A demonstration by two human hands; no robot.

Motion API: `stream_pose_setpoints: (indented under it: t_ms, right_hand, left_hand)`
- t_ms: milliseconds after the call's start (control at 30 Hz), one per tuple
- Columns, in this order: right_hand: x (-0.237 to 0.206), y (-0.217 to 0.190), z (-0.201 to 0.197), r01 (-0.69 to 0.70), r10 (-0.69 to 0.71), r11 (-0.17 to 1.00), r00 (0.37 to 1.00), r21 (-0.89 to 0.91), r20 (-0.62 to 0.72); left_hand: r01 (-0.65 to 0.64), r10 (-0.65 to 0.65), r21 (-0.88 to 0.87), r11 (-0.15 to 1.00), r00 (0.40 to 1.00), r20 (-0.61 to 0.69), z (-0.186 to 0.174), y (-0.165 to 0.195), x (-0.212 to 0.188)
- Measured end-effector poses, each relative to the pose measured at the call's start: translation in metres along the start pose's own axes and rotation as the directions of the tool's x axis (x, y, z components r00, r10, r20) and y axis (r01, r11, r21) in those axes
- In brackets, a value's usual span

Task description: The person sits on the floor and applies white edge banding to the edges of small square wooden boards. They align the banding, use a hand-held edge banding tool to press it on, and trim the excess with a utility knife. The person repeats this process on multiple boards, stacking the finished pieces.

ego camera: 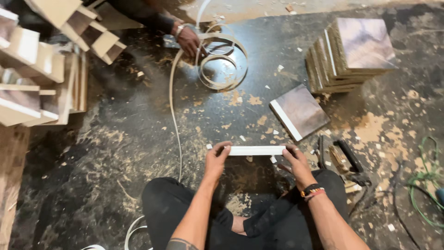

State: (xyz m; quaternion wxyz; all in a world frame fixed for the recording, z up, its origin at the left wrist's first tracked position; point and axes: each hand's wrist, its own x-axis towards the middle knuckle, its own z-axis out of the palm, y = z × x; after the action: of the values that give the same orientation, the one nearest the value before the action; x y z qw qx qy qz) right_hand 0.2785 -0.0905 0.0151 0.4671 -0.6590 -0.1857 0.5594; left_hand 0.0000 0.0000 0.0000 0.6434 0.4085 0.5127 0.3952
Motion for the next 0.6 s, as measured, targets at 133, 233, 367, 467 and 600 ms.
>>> stream_pose_setpoints:
  t_ms: [133,233,367,467,600]
  right_hand:
    - [0.004,-0.007,-0.001,-0.053,0.052,0.998,0.998,-0.023,-0.027]
    - [0.01,-0.013,0.001,-0.055,0.051,0.993,0.998,-0.108,-0.04]
    - [0.019,-0.008,-0.001,0.04,-0.042,0.971,0.999,-0.236,-0.006]
    - [0.02,-0.002,0.0,0.047,-0.053,0.951,0.999,-0.306,-0.009]
    - [0.021,-0.005,0.003,0.059,-0.077,0.937,0.996,-0.344,-0.038]
  left_hand:
    - [-0.004,0.004,-0.005,1.0,1.0,-0.02,0.012,0.01,-0.002]
    - [-0.061,0.059,0.05,0.997,0.997,0.039,0.008,0.014,0.003]
    - [-0.037,0.027,0.081,0.996,0.992,0.121,0.004,0.016,0.012]
    - [-0.099,0.093,0.272,0.957,0.995,0.036,0.012,0.023,0.004]
    - [-0.461,0.614,0.713,0.528,0.788,0.054,0.034,0.083,-0.027]
